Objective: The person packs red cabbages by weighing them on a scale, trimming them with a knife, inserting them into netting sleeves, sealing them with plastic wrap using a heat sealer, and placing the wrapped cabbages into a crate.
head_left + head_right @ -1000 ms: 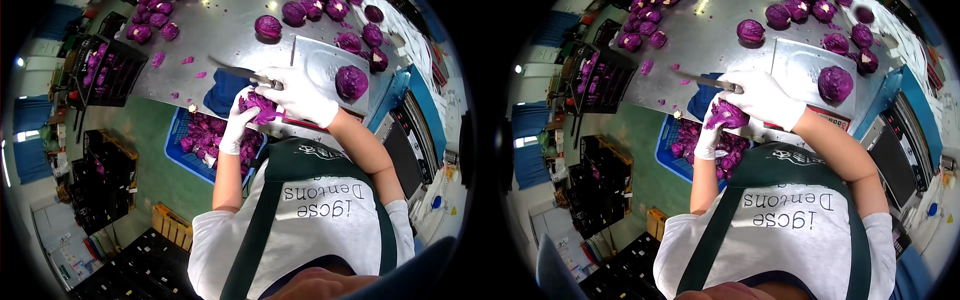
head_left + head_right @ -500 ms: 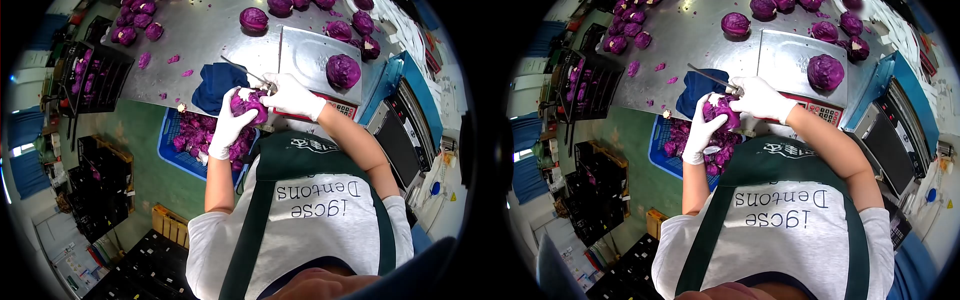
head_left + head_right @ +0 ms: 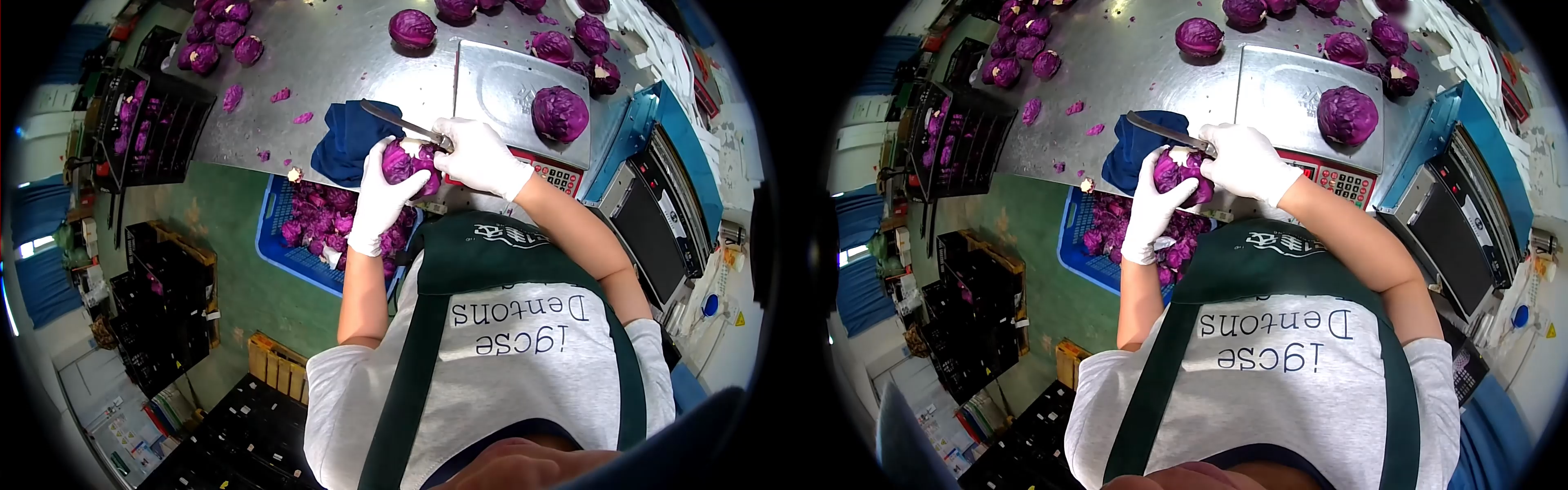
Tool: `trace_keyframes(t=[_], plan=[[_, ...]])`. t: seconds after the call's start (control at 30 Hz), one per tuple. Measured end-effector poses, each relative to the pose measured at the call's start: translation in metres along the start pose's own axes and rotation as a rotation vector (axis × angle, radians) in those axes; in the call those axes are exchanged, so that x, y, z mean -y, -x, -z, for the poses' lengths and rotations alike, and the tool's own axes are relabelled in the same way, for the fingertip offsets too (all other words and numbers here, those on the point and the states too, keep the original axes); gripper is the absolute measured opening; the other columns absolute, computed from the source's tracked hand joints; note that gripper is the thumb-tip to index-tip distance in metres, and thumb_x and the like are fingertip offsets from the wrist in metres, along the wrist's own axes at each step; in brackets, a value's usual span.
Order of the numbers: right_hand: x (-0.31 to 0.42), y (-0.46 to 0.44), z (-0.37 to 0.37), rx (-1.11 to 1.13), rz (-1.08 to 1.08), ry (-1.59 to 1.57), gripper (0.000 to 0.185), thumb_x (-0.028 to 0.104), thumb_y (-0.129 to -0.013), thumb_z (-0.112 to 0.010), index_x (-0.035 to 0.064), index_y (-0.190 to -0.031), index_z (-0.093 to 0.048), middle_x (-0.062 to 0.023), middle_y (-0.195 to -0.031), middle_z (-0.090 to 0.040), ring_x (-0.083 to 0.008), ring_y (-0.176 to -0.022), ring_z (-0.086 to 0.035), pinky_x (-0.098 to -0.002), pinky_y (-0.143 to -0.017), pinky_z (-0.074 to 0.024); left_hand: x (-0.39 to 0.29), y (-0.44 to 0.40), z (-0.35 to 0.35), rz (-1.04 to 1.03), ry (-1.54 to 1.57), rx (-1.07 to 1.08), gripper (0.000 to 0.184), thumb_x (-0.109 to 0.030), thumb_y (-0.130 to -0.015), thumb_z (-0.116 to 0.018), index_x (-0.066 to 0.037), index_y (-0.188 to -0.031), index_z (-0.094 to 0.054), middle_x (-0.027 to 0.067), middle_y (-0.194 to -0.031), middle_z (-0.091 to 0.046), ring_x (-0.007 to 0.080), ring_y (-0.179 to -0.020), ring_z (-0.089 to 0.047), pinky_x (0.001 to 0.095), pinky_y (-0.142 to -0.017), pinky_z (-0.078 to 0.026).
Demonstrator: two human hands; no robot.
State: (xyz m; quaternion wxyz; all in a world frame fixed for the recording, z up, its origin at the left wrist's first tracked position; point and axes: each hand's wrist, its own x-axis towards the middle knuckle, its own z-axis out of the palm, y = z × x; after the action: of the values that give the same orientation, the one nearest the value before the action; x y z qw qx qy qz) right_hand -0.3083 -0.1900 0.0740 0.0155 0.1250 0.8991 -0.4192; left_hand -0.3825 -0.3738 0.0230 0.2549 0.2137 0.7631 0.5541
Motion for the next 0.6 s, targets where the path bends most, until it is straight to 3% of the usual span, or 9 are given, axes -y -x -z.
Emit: trace_keyframes(t=[0.1, 0.17, 0.3, 0.4, 0.43, 0.47, 0.53, 0.6], plan=[[-0.006, 0.002, -0.010, -0.122, 0.141, 0.152, 0.036, 0.021, -0.076, -0.062, 0.0016, -0.107, -0.062, -0.0198, -0.090, -0.067, -0.0343, -0.083, -0.066, -0.0420, -0.078, -0.0513, -0.007, 0.001, 0.001, -0.074, -0.116, -0.025, 0.074, -0.023, -0.072, -0.082, -0.002, -0.132, -0.044, 0.0161, -0.121, -0.052, 0.0244, -0.110, -0.056, 0.0353, -0.096, -0.046], [0.006, 0.005, -0.002, -0.082, 0.090, 0.174, 0.036, 0.022, -0.076, -0.061, 0.0022, -0.106, -0.062, -0.0186, -0.088, -0.067, -0.0338, -0.083, -0.066, -0.0424, -0.078, -0.0512, -0.009, 0.003, 0.000, -0.113, -0.117, -0.037, 0.079, -0.027, -0.069, -0.083, -0.003, -0.133, -0.044, 0.0179, -0.120, -0.049, 0.0292, -0.112, -0.054, 0.0376, -0.097, -0.045], [0.012, 0.003, 0.012, 0.031, 0.018, 0.166, 0.036, 0.024, -0.077, -0.060, 0.0032, -0.106, -0.062, -0.0170, -0.087, -0.067, -0.0333, -0.083, -0.066, -0.0418, -0.077, -0.0512, -0.012, 0.003, -0.002, -0.151, -0.087, -0.026, 0.079, -0.025, -0.069, -0.083, -0.003, -0.133, -0.044, 0.0167, -0.120, -0.050, 0.0275, -0.111, -0.054, 0.0368, -0.098, -0.044], [0.015, 0.005, 0.027, 0.022, 0.028, 0.052, 0.027, 0.017, -0.077, -0.058, -0.0003, -0.097, -0.062, -0.0215, -0.079, -0.063, -0.0324, -0.073, -0.064, -0.0394, -0.070, -0.0500, -0.019, 0.004, 0.000, -0.161, -0.192, -0.052, 0.077, -0.024, -0.069, -0.083, -0.002, -0.133, -0.045, 0.0158, -0.121, -0.051, 0.0255, -0.111, -0.055, 0.0356, -0.097, -0.044], [0.010, 0.003, 0.030, -0.060, 0.116, 0.037, 0.024, 0.016, -0.076, -0.057, -0.0004, -0.094, -0.061, -0.0175, -0.072, -0.060, -0.0283, -0.066, -0.062, -0.0379, -0.066, -0.0494, -0.016, 0.004, 0.004, -0.168, -0.257, -0.089, 0.079, -0.026, -0.068, -0.083, -0.002, -0.132, -0.045, 0.0170, -0.120, -0.050, 0.0274, -0.111, -0.054, 0.0368, -0.097, -0.044], [0.005, 0.001, 0.038, -0.088, 0.194, -0.044, 0.021, 0.016, -0.081, -0.057, 0.0002, -0.094, -0.060, -0.0107, -0.067, -0.058, -0.0175, -0.059, -0.059, -0.0315, -0.060, -0.0491, -0.011, 0.004, 0.008, -0.176, -0.321, -0.126, 0.081, -0.029, -0.066, -0.084, -0.001, -0.132, -0.045, 0.0182, -0.119, -0.049, 0.0293, -0.111, -0.054, 0.0380, -0.097, -0.044], [0.011, 0.002, 0.064, 0.070, 0.067, -0.545, 0.026, 0.019, -0.088, -0.057, 0.0012, -0.106, -0.062, -0.0045, -0.070, -0.058, -0.0072, -0.055, -0.054, -0.0226, -0.054, -0.0466, 0.010, 0.004, 0.019, -0.066, -0.297, -0.150, 0.077, -0.028, -0.070, -0.083, 0.000, -0.131, -0.046, 0.0170, -0.118, -0.052, 0.0261, -0.107, -0.057, 0.0364, -0.095, -0.047], [0.042, 0.011, 0.077, 0.089, 0.113, -0.945, 0.036, 0.019, -0.092, -0.056, 0.0017, -0.124, -0.057, -0.0041, -0.084, -0.063, -0.0006, -0.054, -0.050, -0.0164, -0.050, -0.0431, 0.018, 0.003, 0.023, 0.175, 0.260, -0.020, 0.068, -0.019, -0.077, -0.079, 0.001, -0.132, -0.045, 0.0140, -0.120, -0.056, 0.0215, -0.106, -0.059, 0.0334, -0.094, -0.048]])
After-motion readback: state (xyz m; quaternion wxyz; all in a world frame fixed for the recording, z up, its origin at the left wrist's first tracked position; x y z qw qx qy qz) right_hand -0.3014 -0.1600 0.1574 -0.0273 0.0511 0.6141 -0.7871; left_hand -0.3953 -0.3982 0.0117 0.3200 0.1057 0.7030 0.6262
